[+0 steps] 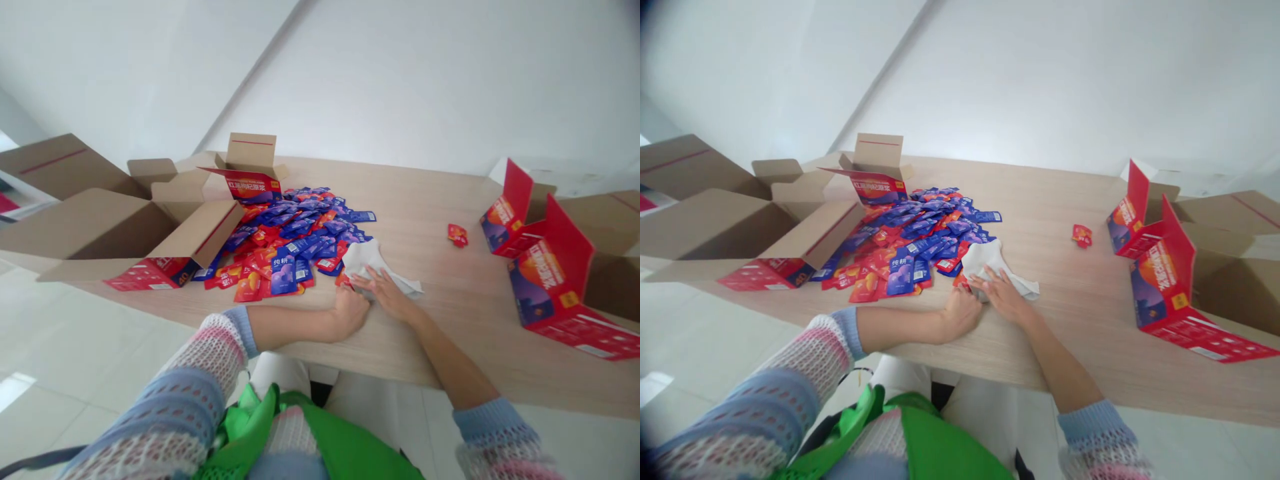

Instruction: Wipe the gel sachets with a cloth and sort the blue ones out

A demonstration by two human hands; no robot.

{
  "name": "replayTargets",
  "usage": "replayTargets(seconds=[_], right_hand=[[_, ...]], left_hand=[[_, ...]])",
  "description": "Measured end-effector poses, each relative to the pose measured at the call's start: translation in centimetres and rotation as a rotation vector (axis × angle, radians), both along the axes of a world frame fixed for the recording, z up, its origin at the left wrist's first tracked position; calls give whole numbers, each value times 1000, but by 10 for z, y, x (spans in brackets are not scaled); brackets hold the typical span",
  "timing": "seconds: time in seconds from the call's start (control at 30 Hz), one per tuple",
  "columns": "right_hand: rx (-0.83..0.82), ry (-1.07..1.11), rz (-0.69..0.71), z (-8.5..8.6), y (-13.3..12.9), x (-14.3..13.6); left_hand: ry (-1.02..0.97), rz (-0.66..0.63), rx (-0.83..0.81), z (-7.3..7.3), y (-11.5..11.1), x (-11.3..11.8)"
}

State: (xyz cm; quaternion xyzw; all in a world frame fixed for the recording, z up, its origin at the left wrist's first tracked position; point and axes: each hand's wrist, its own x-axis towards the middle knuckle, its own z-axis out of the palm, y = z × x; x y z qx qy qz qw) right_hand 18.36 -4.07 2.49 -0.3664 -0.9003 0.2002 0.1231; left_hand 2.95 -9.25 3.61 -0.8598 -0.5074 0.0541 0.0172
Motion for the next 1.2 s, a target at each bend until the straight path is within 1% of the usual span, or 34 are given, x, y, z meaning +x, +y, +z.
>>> replayTargets(seconds=[0.07,0.13,0.17,0.23,0.27,0.3,0.37,0.47,0.57,0.67,0.77,0.87,0.93,1.03,1.1,1.17,1.2], right_hand=[[63,-58,-142,0,5,5],[132,-151,-349,2,9,17],[154,-204,-477,2,11,25],[142,-309,-718,2,11,39],[121,-347,-805,2,11,44],[107,-371,-866,1,11,47],[120,-380,-941,-1,11,46],[171,-299,-1058,-2,15,36],[129,-174,-1173,-2,24,34],[96,-150,-1200,-4,33,46],[70,-150,-1172,-6,35,64],[17,-93,-1098,-2,31,77],[-15,-20,-1055,3,29,81],[-24,208,-996,10,28,78],[-11,394,-933,14,26,70],[35,491,-811,14,21,56],[77,490,-724,14,17,47]], left_hand=[[-3,14,84,-1,3,-5],[-22,44,201,2,9,-12],[-31,55,205,5,14,-16],[-54,50,113,12,26,-24],[-86,47,81,15,31,-27],[-120,85,80,17,35,-30],[-213,75,98,20,36,-34],[-368,5,139,18,24,-32],[-443,-7,121,15,15,-22],[-441,31,44,13,20,-12],[-505,47,-10,9,33,-5],[-675,41,-34,0,45,-4],[-846,72,-61,-7,52,-6],[-1102,222,-127,-12,62,-14],[-1207,300,-148,-13,71,-21],[-1287,290,-182,-14,80,-27],[-1327,263,-244,-15,84,-29]])
